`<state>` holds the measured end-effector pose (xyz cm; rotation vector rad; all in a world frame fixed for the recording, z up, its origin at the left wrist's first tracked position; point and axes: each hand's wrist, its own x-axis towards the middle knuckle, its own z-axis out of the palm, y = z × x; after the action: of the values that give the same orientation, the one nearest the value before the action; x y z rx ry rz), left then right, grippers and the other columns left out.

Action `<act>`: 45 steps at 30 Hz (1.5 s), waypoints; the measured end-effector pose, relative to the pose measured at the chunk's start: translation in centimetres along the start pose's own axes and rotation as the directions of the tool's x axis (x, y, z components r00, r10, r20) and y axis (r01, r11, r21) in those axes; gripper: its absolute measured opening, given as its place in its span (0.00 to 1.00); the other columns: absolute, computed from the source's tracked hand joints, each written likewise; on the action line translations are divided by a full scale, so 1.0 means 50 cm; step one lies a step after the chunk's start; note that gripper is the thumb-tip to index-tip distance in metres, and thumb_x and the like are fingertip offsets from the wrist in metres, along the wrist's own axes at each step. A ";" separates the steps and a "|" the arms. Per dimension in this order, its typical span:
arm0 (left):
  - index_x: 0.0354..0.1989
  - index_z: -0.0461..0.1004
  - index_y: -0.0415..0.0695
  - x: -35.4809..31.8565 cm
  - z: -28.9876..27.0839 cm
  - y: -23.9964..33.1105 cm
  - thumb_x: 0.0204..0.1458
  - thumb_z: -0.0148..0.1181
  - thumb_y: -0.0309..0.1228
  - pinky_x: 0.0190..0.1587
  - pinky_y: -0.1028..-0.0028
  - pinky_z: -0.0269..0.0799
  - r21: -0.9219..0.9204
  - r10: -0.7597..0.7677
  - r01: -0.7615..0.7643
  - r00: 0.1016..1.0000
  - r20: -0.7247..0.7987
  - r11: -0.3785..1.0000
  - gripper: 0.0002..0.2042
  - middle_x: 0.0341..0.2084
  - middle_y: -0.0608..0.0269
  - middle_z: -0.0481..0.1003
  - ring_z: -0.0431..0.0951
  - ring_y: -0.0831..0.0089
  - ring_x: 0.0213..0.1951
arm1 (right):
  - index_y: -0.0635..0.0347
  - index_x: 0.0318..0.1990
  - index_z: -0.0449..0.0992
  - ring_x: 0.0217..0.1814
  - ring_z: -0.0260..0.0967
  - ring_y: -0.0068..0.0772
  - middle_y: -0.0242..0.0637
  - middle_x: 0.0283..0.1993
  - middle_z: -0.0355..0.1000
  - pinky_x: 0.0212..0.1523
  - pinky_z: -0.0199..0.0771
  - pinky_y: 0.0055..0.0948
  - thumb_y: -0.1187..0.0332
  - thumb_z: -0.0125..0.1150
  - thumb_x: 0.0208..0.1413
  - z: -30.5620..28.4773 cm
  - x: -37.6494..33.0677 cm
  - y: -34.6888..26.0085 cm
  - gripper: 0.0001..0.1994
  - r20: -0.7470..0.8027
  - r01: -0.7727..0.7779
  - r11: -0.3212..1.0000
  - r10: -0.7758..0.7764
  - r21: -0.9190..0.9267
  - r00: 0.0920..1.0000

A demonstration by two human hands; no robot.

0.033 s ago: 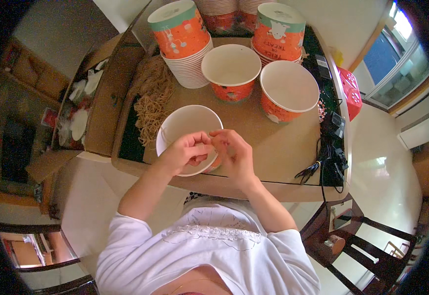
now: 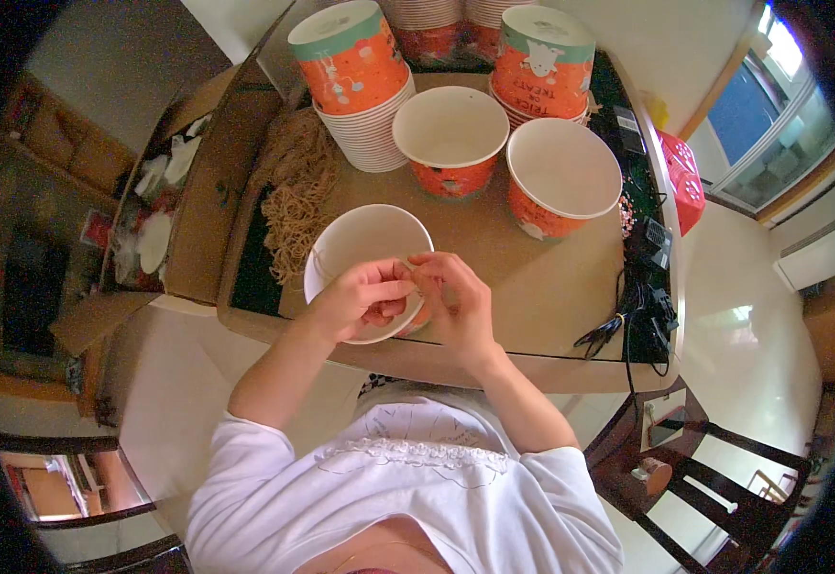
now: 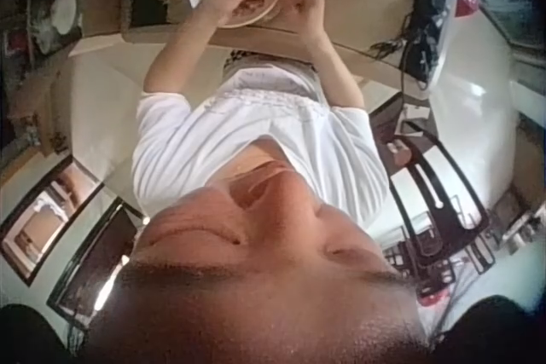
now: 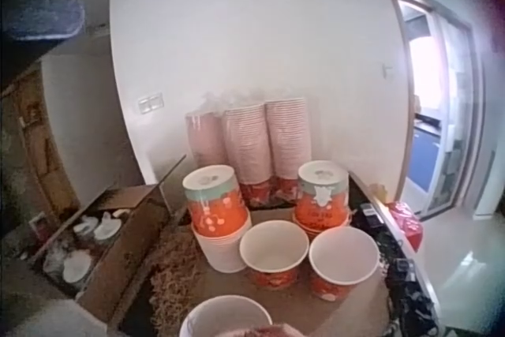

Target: Placing rubber bands around individual decorated paper cups and organizing them into stacks.

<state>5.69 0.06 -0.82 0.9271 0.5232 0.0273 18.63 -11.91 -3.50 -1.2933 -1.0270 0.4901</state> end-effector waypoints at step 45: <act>0.37 0.78 0.37 -0.015 0.045 -0.009 0.57 0.57 0.26 0.21 0.85 0.59 0.548 0.469 -0.287 0.855 -0.223 0.785 0.06 0.23 0.71 0.75 0.65 0.88 0.19 | 0.63 0.31 0.76 0.33 0.68 0.24 0.34 0.30 0.71 0.37 0.68 0.23 0.77 0.64 0.50 0.002 -0.012 0.014 0.02 -0.067 -0.057 0.998 0.056 -0.015 0.996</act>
<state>5.93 -2.09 0.25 1.5506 0.6776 0.4598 18.41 -12.17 -4.38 -1.3480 -0.9429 0.4791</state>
